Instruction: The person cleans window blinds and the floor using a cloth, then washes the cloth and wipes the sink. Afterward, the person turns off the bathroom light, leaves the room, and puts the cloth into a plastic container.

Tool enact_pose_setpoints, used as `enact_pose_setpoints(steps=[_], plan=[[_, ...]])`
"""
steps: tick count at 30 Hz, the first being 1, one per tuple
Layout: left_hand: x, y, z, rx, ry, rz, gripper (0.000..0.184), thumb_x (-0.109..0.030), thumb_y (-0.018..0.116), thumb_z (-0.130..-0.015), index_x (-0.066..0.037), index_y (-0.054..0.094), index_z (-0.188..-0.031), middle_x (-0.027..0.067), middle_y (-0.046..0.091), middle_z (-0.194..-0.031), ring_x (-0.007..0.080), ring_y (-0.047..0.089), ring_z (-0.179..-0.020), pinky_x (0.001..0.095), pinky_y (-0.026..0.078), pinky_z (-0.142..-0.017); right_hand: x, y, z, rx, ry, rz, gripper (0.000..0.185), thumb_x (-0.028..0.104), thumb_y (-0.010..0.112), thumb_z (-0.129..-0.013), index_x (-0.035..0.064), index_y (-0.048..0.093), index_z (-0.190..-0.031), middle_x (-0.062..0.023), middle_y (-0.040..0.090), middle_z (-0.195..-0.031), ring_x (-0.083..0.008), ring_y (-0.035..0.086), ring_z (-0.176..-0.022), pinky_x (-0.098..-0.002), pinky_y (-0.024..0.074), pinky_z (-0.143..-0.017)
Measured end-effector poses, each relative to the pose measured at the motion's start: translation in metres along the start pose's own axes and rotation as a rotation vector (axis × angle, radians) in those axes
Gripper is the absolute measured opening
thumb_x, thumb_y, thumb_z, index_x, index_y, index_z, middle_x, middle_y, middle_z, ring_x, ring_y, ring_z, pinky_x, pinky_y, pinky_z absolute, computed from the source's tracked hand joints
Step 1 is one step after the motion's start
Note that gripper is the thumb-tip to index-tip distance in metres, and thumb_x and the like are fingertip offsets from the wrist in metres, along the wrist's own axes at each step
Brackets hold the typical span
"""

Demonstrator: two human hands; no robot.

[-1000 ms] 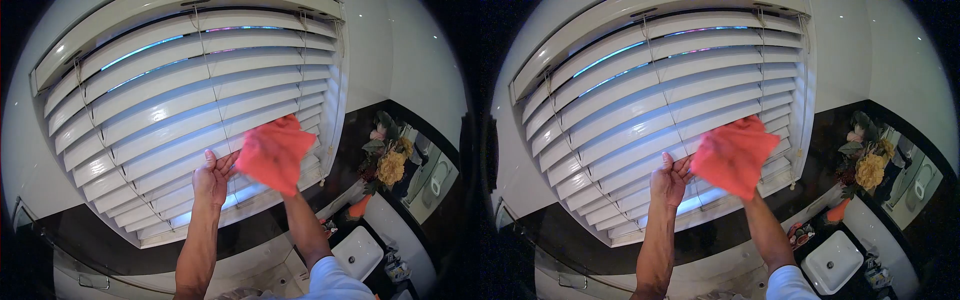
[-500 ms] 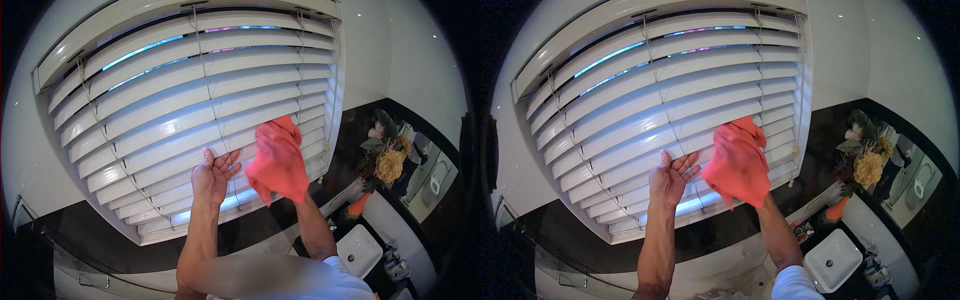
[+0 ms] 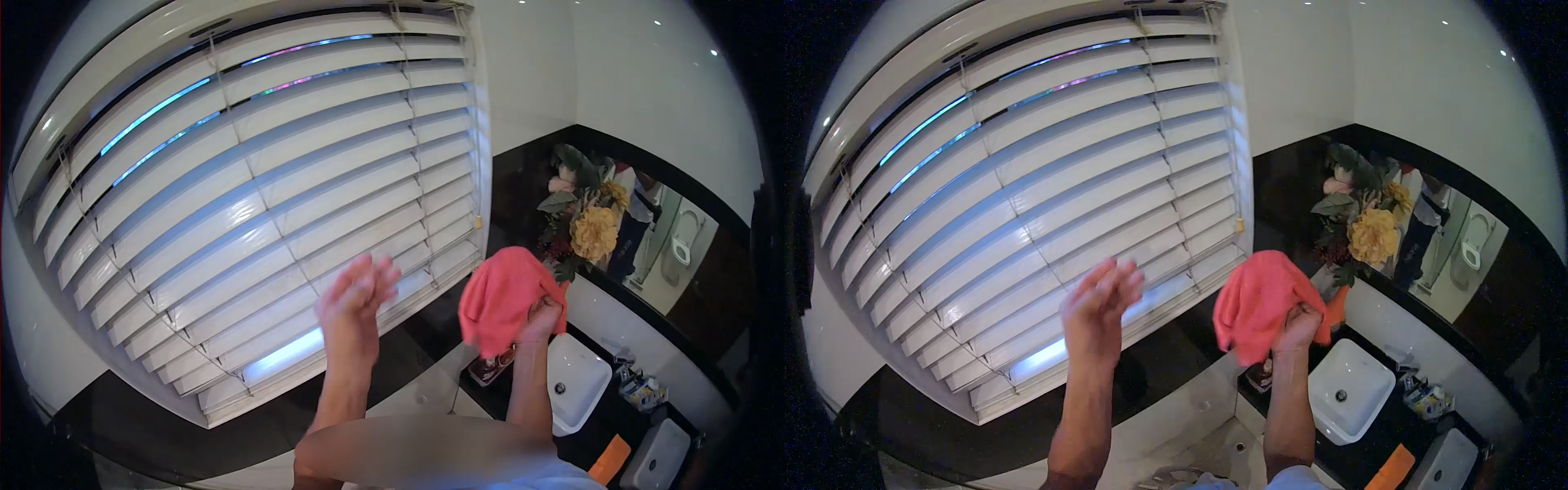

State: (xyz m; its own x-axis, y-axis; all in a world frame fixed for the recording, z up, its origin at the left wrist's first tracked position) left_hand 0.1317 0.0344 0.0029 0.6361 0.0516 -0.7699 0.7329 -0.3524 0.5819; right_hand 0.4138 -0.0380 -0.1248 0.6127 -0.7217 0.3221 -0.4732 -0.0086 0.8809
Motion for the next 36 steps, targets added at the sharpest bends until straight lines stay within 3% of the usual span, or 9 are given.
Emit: enact_pose_setpoints(steps=[3,7,10,13,19,22,24,30,36], plan=[[0.027,0.009,-0.060,0.023,-0.081,0.180,0.031,-0.005,0.056,-0.079,0.008,0.057,-0.107,0.0230,0.061,-0.114,0.0345,0.059,-0.108,0.0424,0.047,-0.089,0.013,0.026,0.006,0.045,-0.080,-0.320,0.055,0.043,0.054,-0.089,0.0022,0.049,-0.126,-0.0152,0.055,-0.126,-0.0318,0.052,-0.117,-0.0487,0.0396,-0.102],[0.036,0.022,-0.090,0.048,-0.181,0.416,0.018,-0.003,0.057,-0.078,0.004,0.059,-0.095,0.0197,0.063,-0.106,0.0358,0.060,-0.106,0.0444,0.042,-0.093,0.018,0.047,0.008,0.311,-0.148,-0.186,0.061,0.042,0.059,-0.088,0.0008,0.045,-0.130,-0.0145,0.054,-0.129,-0.0324,0.051,-0.118,-0.0490,0.0400,-0.102],[0.039,0.021,-0.104,0.071,-0.205,0.418,0.017,-0.004,0.058,-0.078,0.005,0.058,-0.092,0.0187,0.064,-0.100,0.0349,0.061,-0.105,0.0434,0.043,-0.091,0.000,0.055,-0.012,0.274,0.001,0.422,0.062,0.033,0.069,-0.081,-0.0005,0.047,-0.129,-0.0132,0.054,-0.129,-0.0294,0.051,-0.119,-0.0436,0.0416,-0.101],[0.043,0.023,-0.113,0.010,-0.226,0.353,0.013,-0.003,0.057,-0.079,0.004,0.057,-0.089,0.0179,0.065,-0.094,0.0361,0.061,-0.104,0.0445,0.044,-0.090,-0.005,0.084,-0.030,0.408,-0.193,0.784,0.061,0.028,0.069,-0.080,-0.0003,0.048,-0.129,-0.0131,0.053,-0.130,-0.0280,0.051,-0.119,-0.0413,0.0412,-0.102],[0.043,0.022,-0.126,-0.082,-0.245,0.325,0.008,-0.001,0.052,-0.081,0.003,0.054,-0.087,0.0163,0.063,-0.093,0.0370,0.061,-0.104,0.0452,0.047,-0.090,-0.039,0.125,-0.101,0.571,-0.564,1.022,0.058,0.019,0.070,-0.077,0.0000,0.050,-0.127,-0.0128,0.053,-0.130,-0.0251,0.052,-0.120,-0.0365,0.0404,-0.102],[0.043,0.021,-0.136,-0.038,-0.235,0.360,0.009,-0.003,0.047,-0.083,0.002,0.053,-0.087,0.0185,0.063,-0.100,0.0374,0.060,-0.106,0.0456,0.047,-0.090,-0.050,0.157,-0.115,0.583,-0.508,0.942,0.058,0.012,0.069,-0.075,0.0008,0.050,-0.128,-0.0135,0.051,-0.131,-0.0231,0.051,-0.121,-0.0333,0.0381,-0.104],[0.040,0.026,-0.132,-0.047,-0.234,0.343,0.011,-0.004,0.044,-0.084,0.003,0.052,-0.088,0.0201,0.063,-0.103,0.0381,0.060,-0.106,0.0460,0.047,-0.091,-0.046,0.197,-0.089,0.771,-0.878,1.734,0.052,0.007,0.064,-0.077,0.0008,0.051,-0.127,-0.0140,0.051,-0.131,-0.0261,0.051,-0.120,-0.0343,0.0370,-0.104],[0.038,0.032,-0.122,-0.091,-0.229,0.301,0.016,-0.008,0.039,-0.086,0.003,0.050,-0.090,0.0258,0.061,-0.107,0.0390,0.059,-0.108,0.0465,0.047,-0.091,-0.070,0.180,-0.107,0.760,-1.098,1.364,0.045,0.005,0.061,-0.069,-0.0001,0.056,-0.114,-0.0204,0.059,-0.111,-0.0379,0.054,-0.107,-0.0429,0.0437,-0.093],[0.038,0.034,-0.125,-0.112,-0.229,0.305,0.019,-0.009,0.038,-0.087,0.004,0.049,-0.094,0.0288,0.060,-0.108,0.0400,0.059,-0.108,0.0485,0.047,-0.092,-0.063,0.179,-0.122,0.671,-1.105,1.531,0.045,0.006,0.060,-0.070,0.0012,0.055,-0.114,-0.0190,0.060,-0.107,-0.0381,0.053,-0.106,-0.0445,0.0425,-0.094]])
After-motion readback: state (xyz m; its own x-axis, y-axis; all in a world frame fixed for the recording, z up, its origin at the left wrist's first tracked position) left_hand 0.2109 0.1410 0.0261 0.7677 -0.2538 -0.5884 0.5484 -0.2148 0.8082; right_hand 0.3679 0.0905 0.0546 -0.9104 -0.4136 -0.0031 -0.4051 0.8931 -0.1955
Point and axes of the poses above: each hand's wrist, its own z-axis away from the middle knuckle, its own y-axis out of the palm, x = y × z, the point moved 4 cm from there along -z, towards the middle knuckle
